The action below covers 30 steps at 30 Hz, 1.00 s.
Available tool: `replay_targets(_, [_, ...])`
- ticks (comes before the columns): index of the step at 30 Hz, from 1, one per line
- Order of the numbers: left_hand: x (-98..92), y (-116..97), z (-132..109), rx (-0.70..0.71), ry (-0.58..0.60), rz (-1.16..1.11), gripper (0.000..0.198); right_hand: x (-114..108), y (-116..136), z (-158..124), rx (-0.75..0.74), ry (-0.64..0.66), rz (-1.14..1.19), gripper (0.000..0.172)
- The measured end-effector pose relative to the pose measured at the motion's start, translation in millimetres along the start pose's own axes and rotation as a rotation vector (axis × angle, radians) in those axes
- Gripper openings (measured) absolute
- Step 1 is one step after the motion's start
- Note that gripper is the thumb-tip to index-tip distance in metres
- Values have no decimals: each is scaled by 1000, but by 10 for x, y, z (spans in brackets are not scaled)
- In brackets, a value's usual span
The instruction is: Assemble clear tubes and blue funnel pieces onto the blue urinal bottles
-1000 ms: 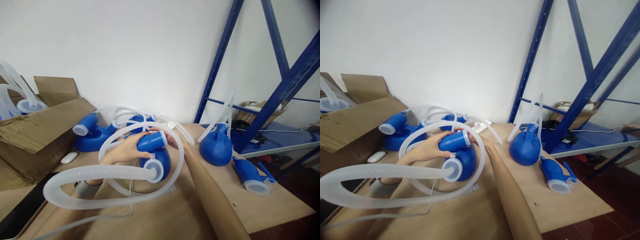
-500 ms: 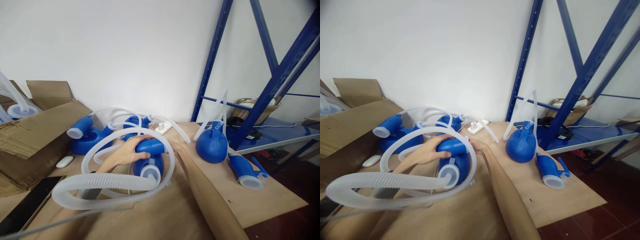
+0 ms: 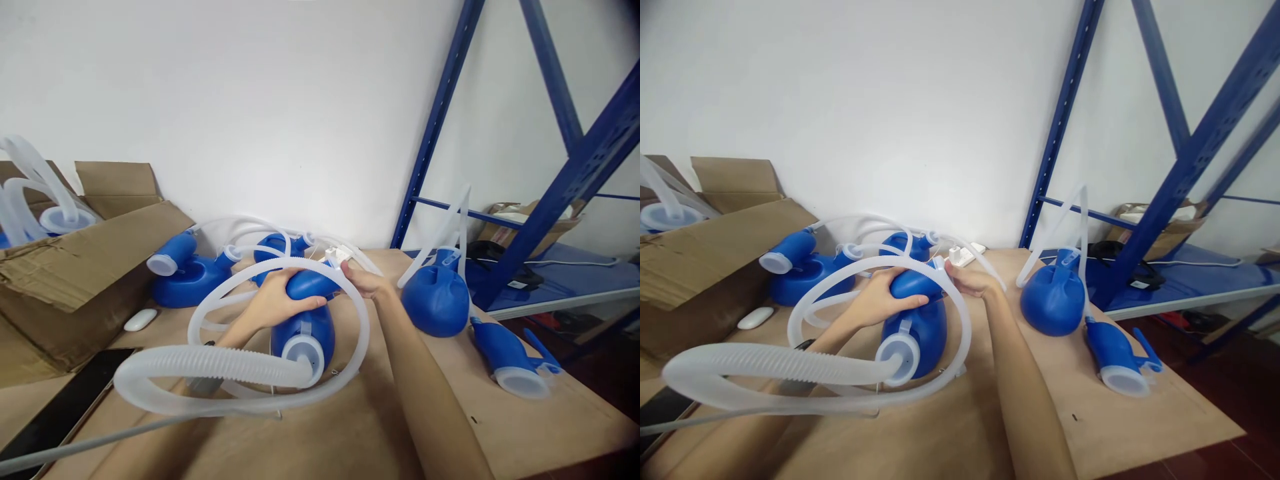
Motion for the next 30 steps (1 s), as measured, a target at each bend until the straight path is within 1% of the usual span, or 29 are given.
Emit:
replay_targets(1, [-24,20,-3,-5,-29,-29,58,7,20,-14,24,17,3,69])
replay_targets(3, [-39,50,-11,-18,-75,-84,53,-2,97,-44,47,2,-18,77])
replay_targets(8, [10,85,-47,-72,-135,-175,49,-50,361,-80,4,-188,-98,79])
replay_targets(10, [-20,92,-64,-93,-158,-183,50,-25,460,-68,-33,-233,-123,79])
replay_targets(13, [-148,89,-79,-118,-182,-139,56,-17,651,-74,-132,-321,-227,74])
replay_targets(16, [-307,59,-74,-99,-162,-64,65,-24,818,-121,-204,-442,-401,69])
replay_targets(19, [-450,88,-86,-113,-120,37,71,66,895,-118,-265,-485,-475,67])
replay_targets(20, [-487,120,-97,-136,-101,66,72,108,892,-98,-282,-485,-455,66])
replay_targets(22, [-555,182,-125,-180,-70,90,74,179,825,-23,-297,-482,-334,63])
replay_targets(24, [-619,213,-150,-196,-51,85,74,224,690,84,-280,-483,-151,58])
replay_targets(26, [-671,216,-162,-182,-35,71,70,256,540,199,-246,-485,-19,55])
replay_targets(28, [-707,230,-164,-168,-14,66,64,271,432,289,-220,-489,15,52])
replay_targets(30, [-742,302,-167,-200,-7,65,60,279,376,347,-219,-482,13,49])
Point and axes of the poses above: each hand's wrist, its own z-axis towards the middle knuckle, its own x-axis out of the palm, y = z × x, the point moved 10 cm from there along z, towards the middle knuckle, and after that the axes turned 5 degrees about y, right-handed, at the moved point
